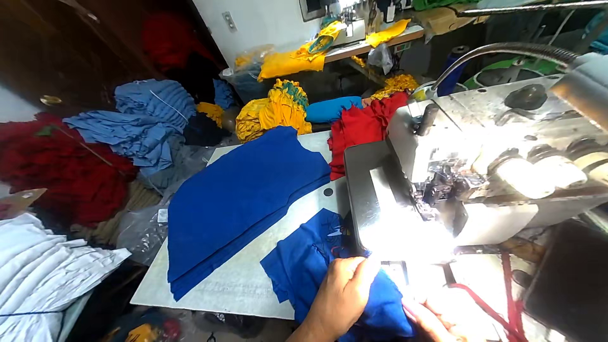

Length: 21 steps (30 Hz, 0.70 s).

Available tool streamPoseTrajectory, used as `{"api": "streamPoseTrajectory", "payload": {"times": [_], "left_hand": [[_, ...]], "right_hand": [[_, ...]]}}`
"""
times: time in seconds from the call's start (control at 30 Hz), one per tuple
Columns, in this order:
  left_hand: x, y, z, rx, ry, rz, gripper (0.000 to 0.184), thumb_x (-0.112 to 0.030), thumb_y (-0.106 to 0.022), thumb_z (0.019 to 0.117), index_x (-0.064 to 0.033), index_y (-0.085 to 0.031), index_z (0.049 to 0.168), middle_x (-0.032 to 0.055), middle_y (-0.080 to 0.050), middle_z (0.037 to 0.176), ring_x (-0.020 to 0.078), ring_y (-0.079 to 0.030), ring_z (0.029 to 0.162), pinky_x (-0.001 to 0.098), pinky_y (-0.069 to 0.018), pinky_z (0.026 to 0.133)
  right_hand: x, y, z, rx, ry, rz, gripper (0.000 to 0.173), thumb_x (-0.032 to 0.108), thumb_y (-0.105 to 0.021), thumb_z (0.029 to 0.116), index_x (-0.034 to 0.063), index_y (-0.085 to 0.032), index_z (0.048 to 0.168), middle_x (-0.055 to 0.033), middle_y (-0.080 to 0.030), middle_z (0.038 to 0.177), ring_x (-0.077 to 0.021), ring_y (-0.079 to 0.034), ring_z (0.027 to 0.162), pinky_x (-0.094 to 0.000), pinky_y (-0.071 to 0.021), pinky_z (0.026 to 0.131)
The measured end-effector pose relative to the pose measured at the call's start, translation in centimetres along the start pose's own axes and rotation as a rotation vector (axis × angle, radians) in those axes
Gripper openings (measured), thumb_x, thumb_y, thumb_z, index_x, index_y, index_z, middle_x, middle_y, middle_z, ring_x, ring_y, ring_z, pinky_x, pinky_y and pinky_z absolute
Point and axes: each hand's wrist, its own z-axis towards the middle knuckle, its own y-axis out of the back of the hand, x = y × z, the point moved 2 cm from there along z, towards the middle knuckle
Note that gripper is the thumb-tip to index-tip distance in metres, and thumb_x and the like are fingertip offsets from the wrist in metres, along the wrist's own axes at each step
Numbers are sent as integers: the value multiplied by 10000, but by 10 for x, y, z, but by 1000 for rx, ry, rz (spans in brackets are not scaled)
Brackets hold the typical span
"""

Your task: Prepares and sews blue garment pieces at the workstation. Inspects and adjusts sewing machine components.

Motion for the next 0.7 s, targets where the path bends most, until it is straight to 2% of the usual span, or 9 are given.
{"api": "streamPoseTrajectory", "payload": {"times": [0.1, 0.17, 0.23, 0.33, 0.4, 0.5, 0.53, 0.6, 0.7], "left_hand": [[0, 2, 0, 14, -7, 37, 385, -205, -453, 1053, -97, -626, 726, -89, -502, 626, -24, -496, 594, 183, -411, 574], [2, 1, 0, 16, -33, 47, 374, -193, -469, 1047, -88, -616, 720, -83, -496, 624, -24, -488, 590, 180, -403, 571], [5, 1, 1, 22, -82, 47, 357, -177, -495, 1038, -71, -624, 722, -74, -502, 631, -22, -481, 596, 171, -396, 572], [8, 0, 2, 3, -171, 19, 285, -150, -550, 1014, -41, -671, 780, -60, -560, 683, -38, -498, 635, 144, -408, 597], [8, 3, 2, 4, -198, 12, 223, -169, -603, 1001, -20, -740, 906, -34, -665, 787, -44, -573, 710, 137, -478, 660], [6, 8, -1, 63, -189, 74, 250, -253, -739, 910, -13, -770, 974, 12, -733, 943, -19, -651, 880, 165, -539, 811], [7, 8, -2, 68, -199, 74, 229, -226, -759, 892, -4, -771, 946, 23, -727, 939, -8, -650, 896, 167, -538, 825], [9, 5, -3, 18, -248, 37, 113, -90, -694, 865, 0, -762, 856, 7, -701, 850, -20, -632, 837, 147, -519, 769], [7, 4, -4, -31, -238, -13, 137, -40, -630, 868, -4, -760, 846, -3, -707, 849, -24, -636, 842, 150, -520, 778]], "right_hand": [[-5, 0, 1, -22, -9, 42, 229, 32, -484, 1026, 156, -647, 924, 137, -661, 828, 27, -622, 787, -220, -536, 758], [-2, -2, 1, -34, -26, 47, 189, 44, -529, 1006, 160, -668, 953, 154, -680, 856, 44, -636, 804, -198, -547, 765], [3, -5, 2, -33, -34, -11, 76, 40, -632, 959, 113, -653, 967, 135, -668, 823, 41, -623, 742, -179, -540, 708], [-1, -5, 1, -37, -27, -53, 49, 21, -664, 940, 68, -672, 952, 87, -685, 822, 14, -642, 737, -191, -558, 713], [-5, -5, 0, -67, -39, -37, 85, 18, -635, 957, 87, -667, 920, 88, -670, 810, 9, -630, 740, -199, -545, 715], [-7, -4, -1, -81, -34, -39, 122, 8, -588, 976, 80, -677, 936, 82, -673, 834, 3, -639, 780, -213, -554, 752], [-7, -4, -1, -80, -26, -49, 134, 4, -575, 980, 80, -679, 942, 87, -676, 841, 7, -642, 788, -211, -555, 758], [-6, -5, 0, -61, -2, -54, 155, 4, -547, 993, 93, -663, 944, 100, -675, 849, 10, -642, 797, -218, -559, 769], [-5, -8, 0, -33, -12, 0, 192, 7, -512, 1005, 130, -652, 960, 124, -669, 849, 26, -626, 787, -201, -537, 744]]}}
